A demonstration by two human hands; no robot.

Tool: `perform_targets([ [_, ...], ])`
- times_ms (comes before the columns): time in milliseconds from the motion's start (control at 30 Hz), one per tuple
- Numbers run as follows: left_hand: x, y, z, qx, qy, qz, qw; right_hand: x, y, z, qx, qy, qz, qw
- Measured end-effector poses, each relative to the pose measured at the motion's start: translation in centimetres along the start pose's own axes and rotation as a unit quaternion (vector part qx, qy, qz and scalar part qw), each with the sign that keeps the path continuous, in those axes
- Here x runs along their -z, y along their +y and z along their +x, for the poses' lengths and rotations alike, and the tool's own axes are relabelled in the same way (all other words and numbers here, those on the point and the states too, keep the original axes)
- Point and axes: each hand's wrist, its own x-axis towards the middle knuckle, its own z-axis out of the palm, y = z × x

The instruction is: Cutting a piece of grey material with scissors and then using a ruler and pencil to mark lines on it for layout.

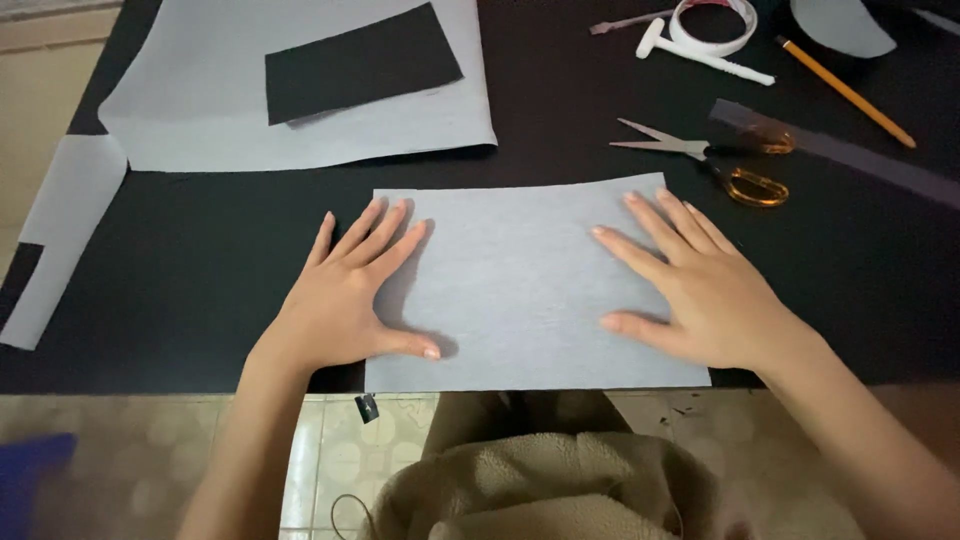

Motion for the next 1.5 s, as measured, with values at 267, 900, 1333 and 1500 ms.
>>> perform_targets([
  [267,-0.5,-0.5,-0.1,-0.009,0.006,0.004,1.000,-0.2,0.2,-0.2,0.007,-0.001,-0.006,1.000],
  [900,0.4,0.0,0.3,0.028,-0.039,-0.037,0.998,-0.8,0.0,-0.6,-0.041,-0.011,0.001,0.999],
  [1333,0.5,0.1,0.2,0.004,-0.023,-0.018,1.000,0.7,-2.3,0.4,-0.115,-0.109,0.076,0.985],
  [1500,0.5,0.1,0.4,0.010,-0.054,-0.010,0.998,-3.4,-7.4,2.3,0.013,0.213,-0.382,0.899],
])
